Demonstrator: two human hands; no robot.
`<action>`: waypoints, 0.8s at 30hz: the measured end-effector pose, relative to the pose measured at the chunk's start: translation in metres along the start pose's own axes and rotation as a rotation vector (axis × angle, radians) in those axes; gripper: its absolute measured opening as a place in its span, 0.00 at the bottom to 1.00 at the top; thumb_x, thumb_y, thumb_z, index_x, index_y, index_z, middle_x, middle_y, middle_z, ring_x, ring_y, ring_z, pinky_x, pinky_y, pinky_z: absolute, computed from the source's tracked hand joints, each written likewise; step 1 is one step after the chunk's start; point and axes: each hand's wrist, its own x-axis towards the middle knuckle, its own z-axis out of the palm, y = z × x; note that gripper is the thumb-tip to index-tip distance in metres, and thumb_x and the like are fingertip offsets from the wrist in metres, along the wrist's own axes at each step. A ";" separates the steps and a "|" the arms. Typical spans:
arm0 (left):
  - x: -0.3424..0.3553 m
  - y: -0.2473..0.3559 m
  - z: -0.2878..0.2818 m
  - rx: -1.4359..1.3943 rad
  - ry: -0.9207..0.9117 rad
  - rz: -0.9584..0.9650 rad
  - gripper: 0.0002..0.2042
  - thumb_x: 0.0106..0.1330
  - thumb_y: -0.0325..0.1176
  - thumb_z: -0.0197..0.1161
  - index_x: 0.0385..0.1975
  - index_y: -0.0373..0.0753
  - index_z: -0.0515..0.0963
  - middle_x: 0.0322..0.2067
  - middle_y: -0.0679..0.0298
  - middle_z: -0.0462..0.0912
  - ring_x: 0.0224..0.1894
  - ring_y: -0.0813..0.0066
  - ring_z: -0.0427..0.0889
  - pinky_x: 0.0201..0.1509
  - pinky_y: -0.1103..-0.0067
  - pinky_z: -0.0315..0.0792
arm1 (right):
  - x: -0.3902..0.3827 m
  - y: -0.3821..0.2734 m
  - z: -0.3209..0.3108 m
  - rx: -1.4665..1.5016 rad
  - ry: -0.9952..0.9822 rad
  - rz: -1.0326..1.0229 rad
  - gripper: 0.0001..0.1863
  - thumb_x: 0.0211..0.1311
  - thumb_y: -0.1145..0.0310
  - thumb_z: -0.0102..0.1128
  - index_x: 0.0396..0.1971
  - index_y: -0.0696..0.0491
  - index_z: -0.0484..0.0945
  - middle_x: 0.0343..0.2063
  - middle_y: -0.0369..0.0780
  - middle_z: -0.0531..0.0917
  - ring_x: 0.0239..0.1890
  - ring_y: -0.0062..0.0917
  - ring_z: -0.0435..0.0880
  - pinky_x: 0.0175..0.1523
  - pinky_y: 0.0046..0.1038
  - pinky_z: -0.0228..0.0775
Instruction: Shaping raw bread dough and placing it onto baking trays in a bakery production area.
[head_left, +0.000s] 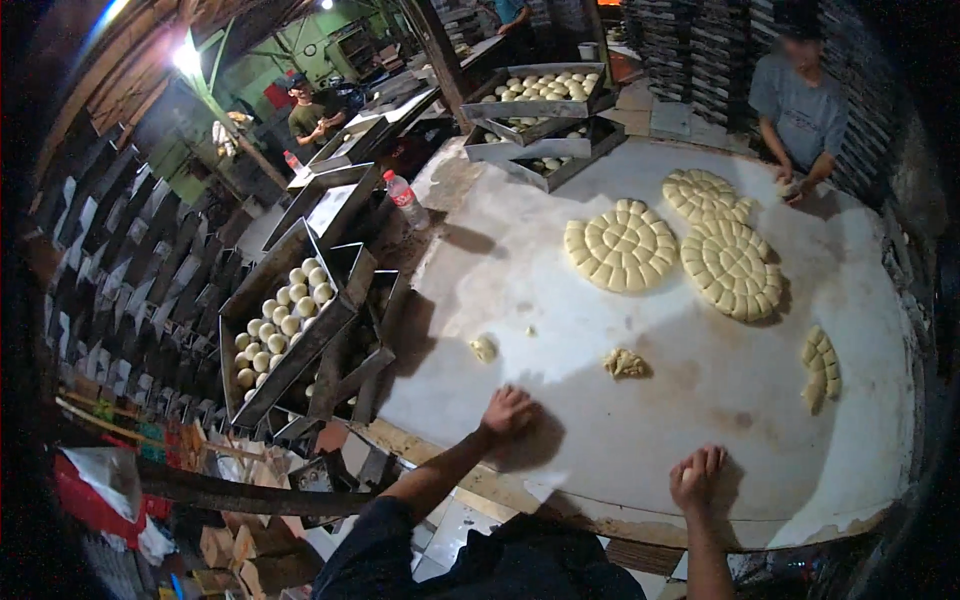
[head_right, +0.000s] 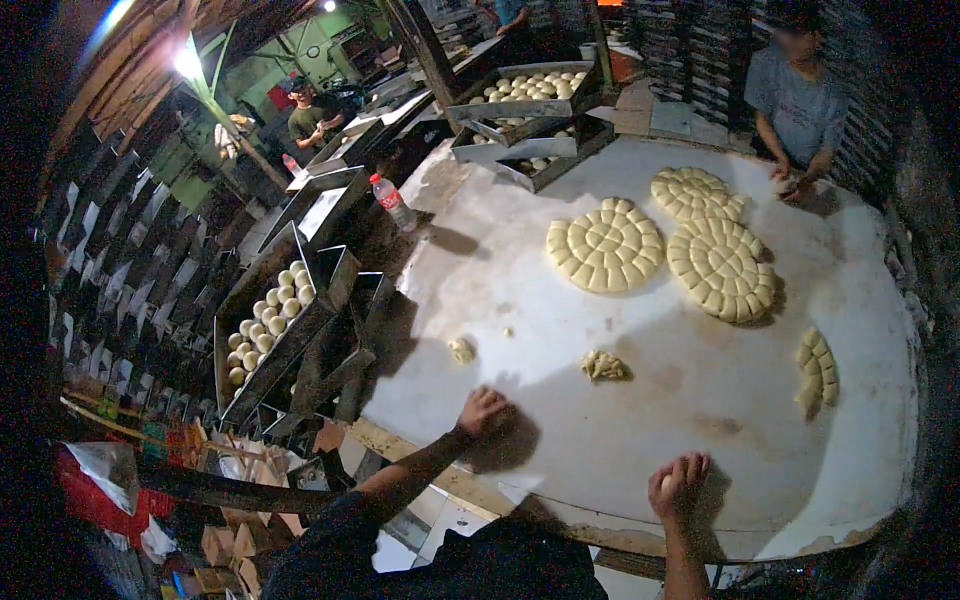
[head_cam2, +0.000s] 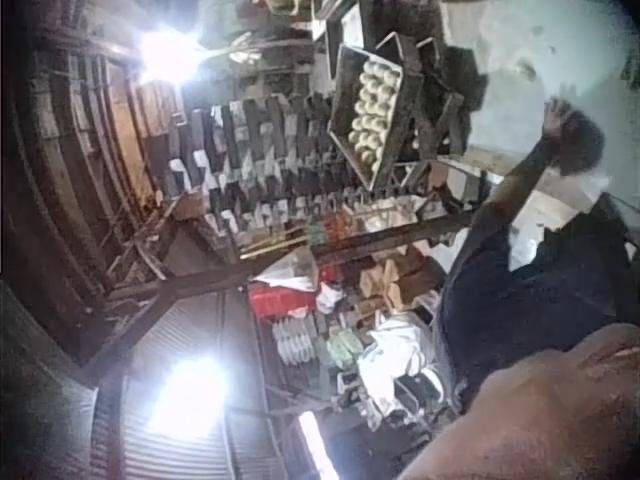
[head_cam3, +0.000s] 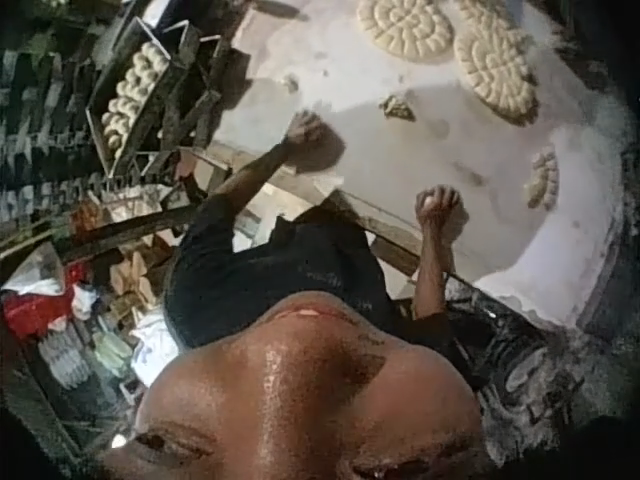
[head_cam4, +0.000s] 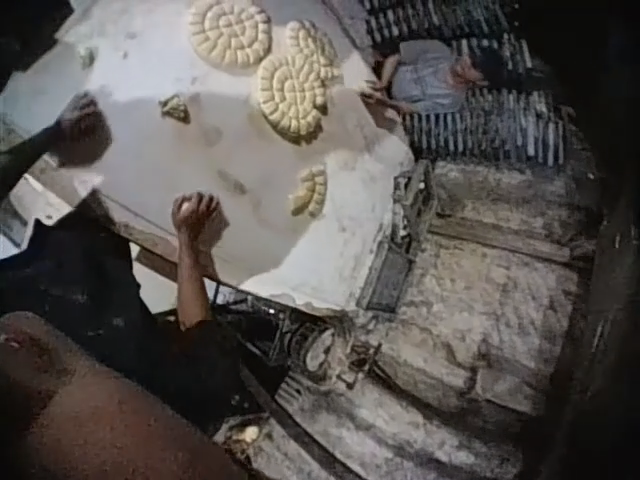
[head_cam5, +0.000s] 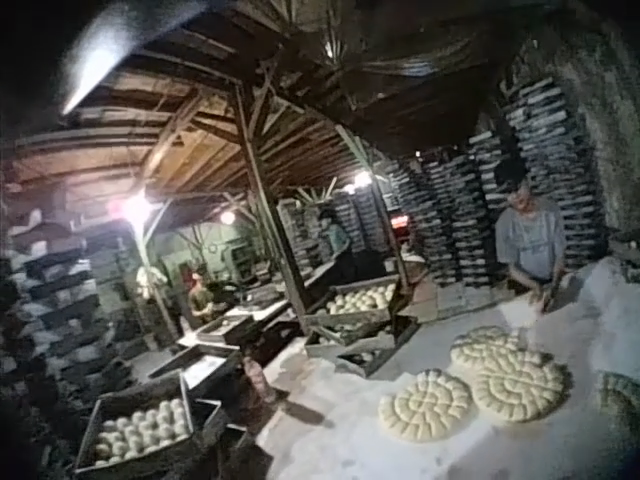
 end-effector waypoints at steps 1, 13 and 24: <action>0.027 0.008 0.006 -0.049 0.064 -0.068 0.13 0.53 0.36 0.61 0.39 0.46 0.76 0.37 0.62 0.73 0.40 0.59 0.71 0.46 0.66 0.66 | 0.018 0.002 0.018 0.013 0.058 0.055 0.09 0.49 0.69 0.53 0.26 0.57 0.66 0.28 0.48 0.67 0.36 0.46 0.64 0.45 0.47 0.56; -0.057 -0.016 0.017 -0.292 -0.079 -0.011 0.09 0.52 0.35 0.62 0.30 0.41 0.74 0.29 0.62 0.74 0.35 0.61 0.73 0.38 0.65 0.68 | -0.012 0.005 0.022 -0.006 -0.161 0.029 0.06 0.46 0.71 0.54 0.24 0.56 0.68 0.31 0.50 0.71 0.42 0.49 0.69 0.53 0.51 0.58; -0.069 -0.015 0.115 -0.767 0.032 -0.196 0.17 0.56 0.26 0.55 0.48 0.38 0.72 0.46 0.57 0.75 0.51 0.57 0.73 0.54 0.65 0.68 | 0.051 -0.142 0.065 -0.278 -0.099 0.121 0.05 0.56 0.71 0.54 0.31 0.55 0.73 0.31 0.45 0.78 0.33 0.43 0.76 0.40 0.38 0.69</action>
